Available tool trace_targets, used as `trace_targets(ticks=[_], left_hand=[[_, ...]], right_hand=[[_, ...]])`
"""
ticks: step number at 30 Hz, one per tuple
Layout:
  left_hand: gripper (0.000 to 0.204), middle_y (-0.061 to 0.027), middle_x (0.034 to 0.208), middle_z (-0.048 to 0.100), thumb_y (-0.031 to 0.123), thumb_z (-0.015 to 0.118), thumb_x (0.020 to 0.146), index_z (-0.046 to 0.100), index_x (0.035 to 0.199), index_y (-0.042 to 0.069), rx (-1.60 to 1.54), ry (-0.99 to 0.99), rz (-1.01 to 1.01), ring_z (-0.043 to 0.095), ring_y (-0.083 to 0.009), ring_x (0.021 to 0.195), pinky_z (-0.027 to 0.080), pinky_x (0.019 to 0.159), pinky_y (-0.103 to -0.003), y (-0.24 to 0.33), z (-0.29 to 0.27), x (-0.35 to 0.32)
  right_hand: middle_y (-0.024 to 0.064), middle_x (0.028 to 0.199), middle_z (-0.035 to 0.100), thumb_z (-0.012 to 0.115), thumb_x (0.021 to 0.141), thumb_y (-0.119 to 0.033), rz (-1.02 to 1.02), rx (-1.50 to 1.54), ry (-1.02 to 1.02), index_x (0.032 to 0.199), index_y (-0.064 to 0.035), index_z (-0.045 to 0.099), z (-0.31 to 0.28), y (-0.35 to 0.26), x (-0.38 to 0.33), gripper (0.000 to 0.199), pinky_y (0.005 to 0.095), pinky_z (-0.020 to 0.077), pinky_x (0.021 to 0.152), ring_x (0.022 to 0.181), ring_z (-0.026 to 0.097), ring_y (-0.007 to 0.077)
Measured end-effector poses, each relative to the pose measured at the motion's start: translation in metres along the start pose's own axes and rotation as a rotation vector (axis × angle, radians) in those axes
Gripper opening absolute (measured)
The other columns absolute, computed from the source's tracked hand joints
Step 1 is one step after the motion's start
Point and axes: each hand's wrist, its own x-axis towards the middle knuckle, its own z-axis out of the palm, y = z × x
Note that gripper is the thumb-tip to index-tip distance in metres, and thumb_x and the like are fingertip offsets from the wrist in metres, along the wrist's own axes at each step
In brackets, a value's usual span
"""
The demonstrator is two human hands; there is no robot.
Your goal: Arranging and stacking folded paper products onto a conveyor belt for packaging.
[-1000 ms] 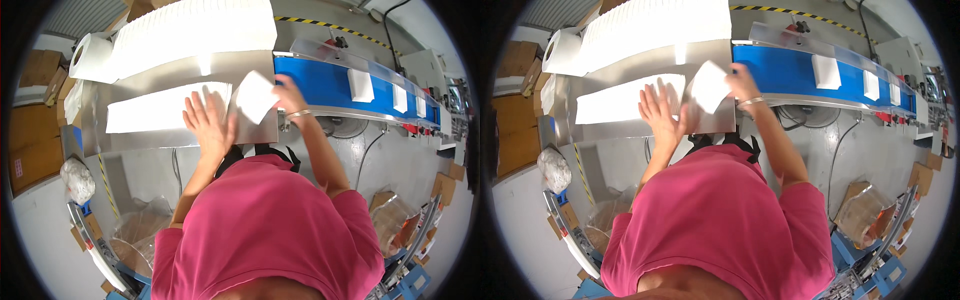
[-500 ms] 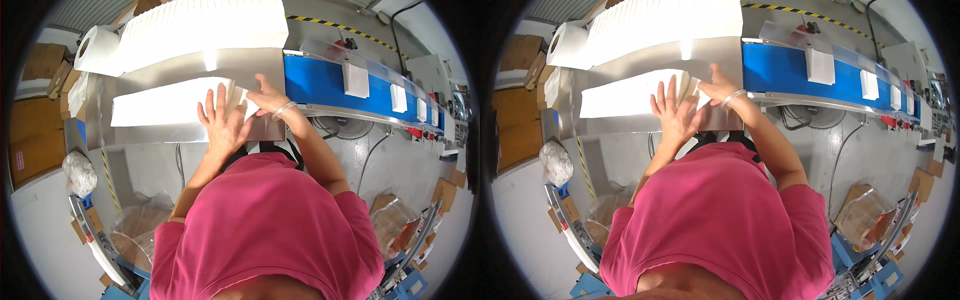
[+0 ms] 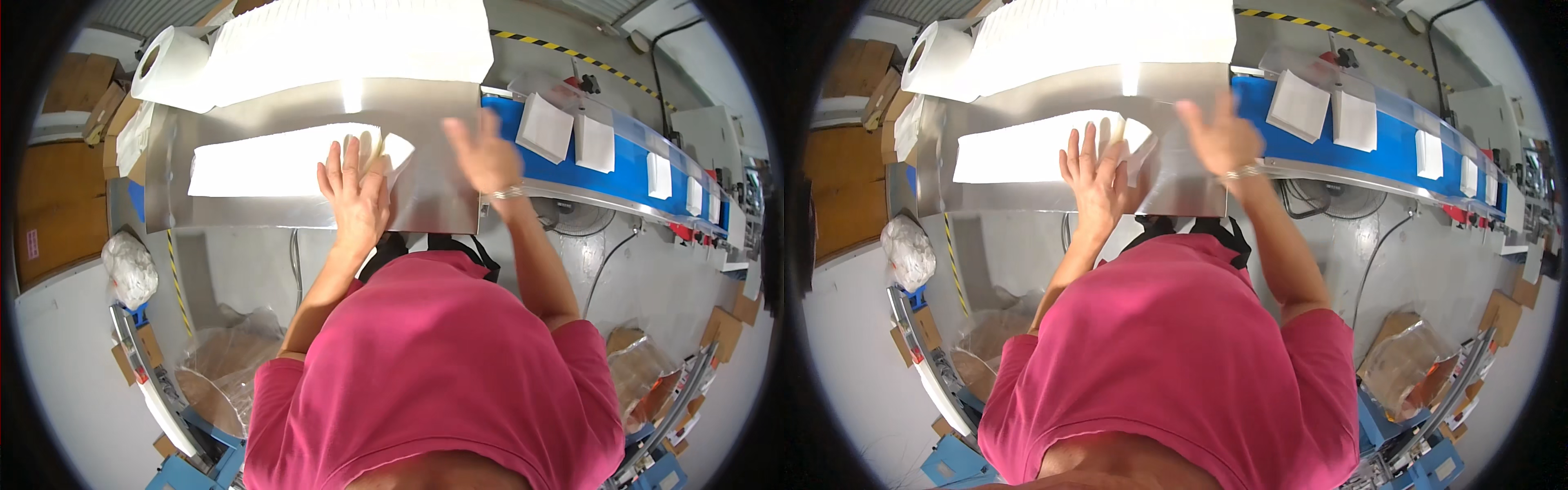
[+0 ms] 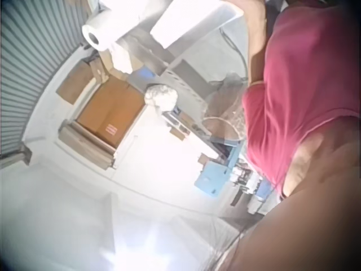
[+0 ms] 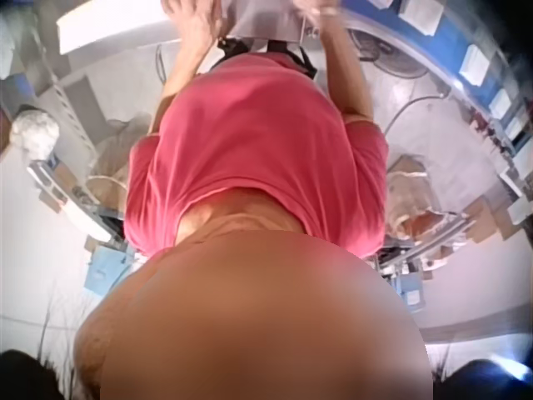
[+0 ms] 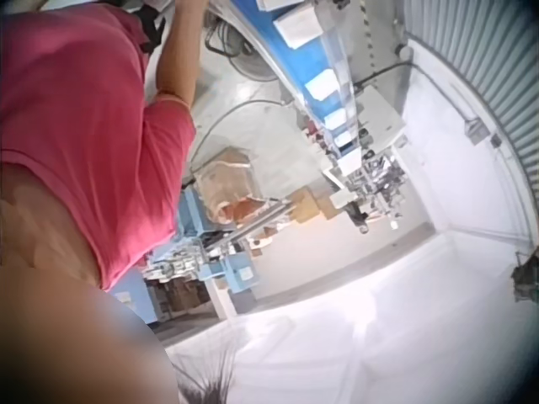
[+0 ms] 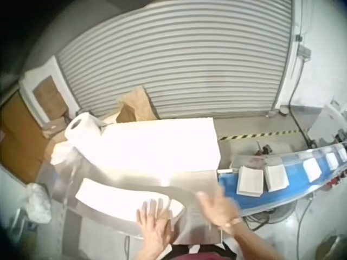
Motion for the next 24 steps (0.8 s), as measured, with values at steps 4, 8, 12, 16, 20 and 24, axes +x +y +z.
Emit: trace_targets(ticks=[4,8,12,16,20,24], left_hand=[[0.019,-0.0198,0.143,0.031,0.014,0.067,0.075,0.064,0.093,0.008,-0.029,-0.042,0.067,0.022,-0.0422,0.133,0.013,0.104,-0.059,0.007,-0.01,0.006],[0.039,-0.0225,0.142,0.029,0.022,0.067,0.075,0.056,0.107,0.003,-0.037,0.018,-0.041,0.02,-0.0445,0.133,0.013,0.104,-0.06,-0.015,-0.003,0.002],[0.046,-0.0218,0.135,0.039,0.001,0.058,0.078,0.05,0.123,0.004,0.026,0.014,-0.065,0.031,-0.0431,0.127,0.024,0.103,-0.055,-0.028,-0.004,0.0],[0.042,-0.0198,0.133,0.042,0.0,0.06,0.077,0.056,0.118,0.005,-0.005,0.016,-0.067,0.034,-0.0415,0.126,0.027,0.103,-0.053,-0.029,-0.009,-0.002],[0.042,-0.019,0.136,0.038,0.0,0.062,0.07,0.061,0.111,0.01,-0.053,0.001,-0.088,0.029,-0.0416,0.13,0.02,0.104,-0.057,-0.014,-0.009,0.002],[0.022,-0.0221,0.14,0.032,0.008,0.065,0.072,0.064,0.094,0.01,0.002,-0.036,0.042,0.024,-0.0445,0.131,0.014,0.104,-0.06,-0.003,-0.003,0.002]], right_hand=[[0.0159,0.098,0.056,0.059,0.083,-0.037,-0.032,0.662,-0.524,0.14,-0.0021,0.022,0.038,-0.028,0.006,0.076,0.0306,0.0527,0.057,0.07,0.063,0.022],[0.0126,0.105,0.054,0.058,0.08,-0.02,-0.105,0.866,-0.523,0.14,-0.0041,0.023,0.043,0.022,0.018,0.072,0.0328,0.054,0.065,0.087,0.056,0.019],[0.0098,0.089,0.056,0.059,0.078,-0.016,-0.078,0.966,-0.025,0.129,-0.0033,0.039,0.048,0.083,0.05,0.055,0.0314,0.0515,0.061,0.076,0.054,0.015],[0.0197,0.092,0.061,0.059,0.08,-0.02,-0.048,0.356,0.503,0.126,-0.0028,0.042,0.025,0.146,0.077,0.051,0.0393,0.0509,0.068,0.079,0.06,0.035],[0.0238,0.106,0.059,0.055,0.082,-0.049,-0.11,-0.186,0.68,0.13,-0.0016,0.038,0.001,0.09,0.039,0.069,0.0423,0.0507,0.073,0.083,0.062,0.0382],[0.0219,0.116,0.054,0.055,0.082,-0.054,0.096,0.627,-0.444,0.137,-0.0038,0.03,0.021,-0.023,-0.006,0.079,0.0361,0.054,0.072,0.088,0.064,0.0278]])
